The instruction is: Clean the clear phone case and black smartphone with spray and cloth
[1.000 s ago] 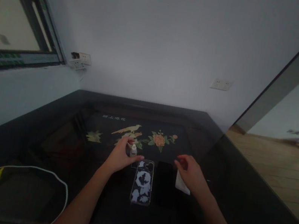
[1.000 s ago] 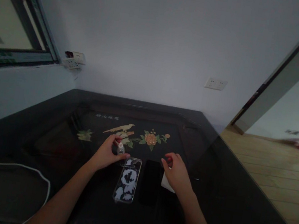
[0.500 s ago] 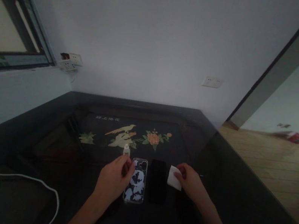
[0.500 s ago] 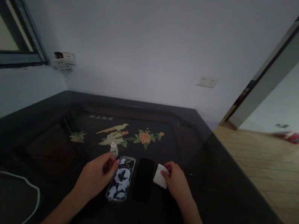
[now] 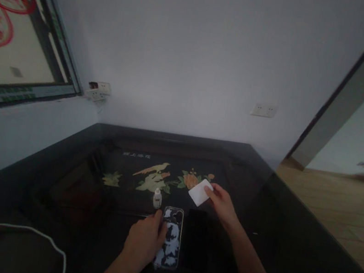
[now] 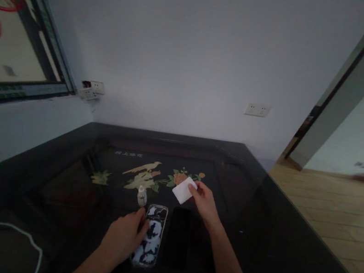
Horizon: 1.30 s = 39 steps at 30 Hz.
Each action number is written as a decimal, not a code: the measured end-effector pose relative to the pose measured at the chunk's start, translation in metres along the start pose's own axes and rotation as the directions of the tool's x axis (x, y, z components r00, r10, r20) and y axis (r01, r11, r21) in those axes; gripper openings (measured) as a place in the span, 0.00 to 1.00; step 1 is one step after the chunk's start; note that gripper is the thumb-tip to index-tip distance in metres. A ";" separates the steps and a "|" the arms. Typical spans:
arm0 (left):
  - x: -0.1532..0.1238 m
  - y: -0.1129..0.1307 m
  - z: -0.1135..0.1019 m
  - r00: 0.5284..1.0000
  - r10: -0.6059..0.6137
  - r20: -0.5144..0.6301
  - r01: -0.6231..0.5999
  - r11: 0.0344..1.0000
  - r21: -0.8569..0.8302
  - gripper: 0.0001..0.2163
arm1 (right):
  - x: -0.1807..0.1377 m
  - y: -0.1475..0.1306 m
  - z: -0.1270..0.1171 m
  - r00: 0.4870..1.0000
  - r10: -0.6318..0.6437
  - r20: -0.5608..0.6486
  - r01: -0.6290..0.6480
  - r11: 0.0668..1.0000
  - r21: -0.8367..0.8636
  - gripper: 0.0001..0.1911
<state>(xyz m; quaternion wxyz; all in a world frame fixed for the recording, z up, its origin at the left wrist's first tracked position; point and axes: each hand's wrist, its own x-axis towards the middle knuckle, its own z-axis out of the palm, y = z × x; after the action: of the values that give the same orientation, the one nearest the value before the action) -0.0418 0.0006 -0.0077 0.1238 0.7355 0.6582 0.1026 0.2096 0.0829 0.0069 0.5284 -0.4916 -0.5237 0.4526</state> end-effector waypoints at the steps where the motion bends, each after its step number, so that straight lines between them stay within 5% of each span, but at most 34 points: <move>1: 0.002 -0.002 0.001 1.000 0.023 0.007 -0.023 0.999 -0.026 0.09 | 0.001 0.005 0.004 1.000 0.011 -0.025 -0.010 0.999 0.039 0.25; 6: 0.011 -0.008 0.002 0.995 0.104 0.003 -0.097 0.937 -0.336 0.05 | -0.006 0.014 0.012 0.996 0.012 -0.092 -0.001 0.993 0.120 0.24; 9: 0.019 -0.005 -0.002 0.984 0.142 0.112 -0.043 0.786 -0.616 0.07 | -0.010 0.007 0.014 0.981 -0.095 -0.171 0.110 0.990 0.085 0.21; 11: 0.026 0.000 -0.005 0.983 0.165 0.075 -0.071 0.731 -0.679 0.08 | -0.015 0.002 0.016 0.960 -0.200 -0.194 0.212 0.976 0.042 0.15; 14: 0.034 0.009 -0.004 0.984 0.169 -0.060 -0.159 0.670 -0.725 0.06 | -0.024 -0.004 0.021 0.918 -0.388 -0.079 0.380 0.920 -0.097 0.04; 17: 0.038 0.015 0.006 0.989 0.148 0.011 -0.066 0.509 -0.858 0.12 | -0.033 -0.006 0.025 0.855 -0.501 0.133 0.518 0.815 -0.258 0.08; 23: 0.032 0.016 0.021 0.989 0.127 0.073 0.023 0.353 -0.935 0.22 | -0.057 -0.007 0.027 0.779 -0.416 0.470 0.607 0.688 -0.399 0.19; 29: 0.031 0.015 0.020 0.994 0.102 0.043 0.009 0.315 -0.949 0.24 | -0.103 -0.003 0.025 0.758 -0.379 0.531 0.637 0.605 -0.477 0.29; 36: 0.032 0.011 0.021 0.994 0.078 0.080 0.055 0.282 -0.958 0.23 | -0.143 -0.007 0.023 0.716 -0.268 0.645 0.611 0.686 -0.394 0.28; 39: 0.032 0.010 0.023 0.992 0.090 0.093 0.066 0.261 -0.963 0.24 | -0.143 -0.012 0.019 0.768 -0.277 0.578 0.550 0.748 -0.372 0.23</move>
<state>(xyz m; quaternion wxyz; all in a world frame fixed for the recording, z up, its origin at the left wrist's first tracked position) -0.0214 0.0306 -0.0263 0.5865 0.5183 0.4451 0.4350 0.1843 -0.0600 0.0031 0.3147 -0.3514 -0.8401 0.2679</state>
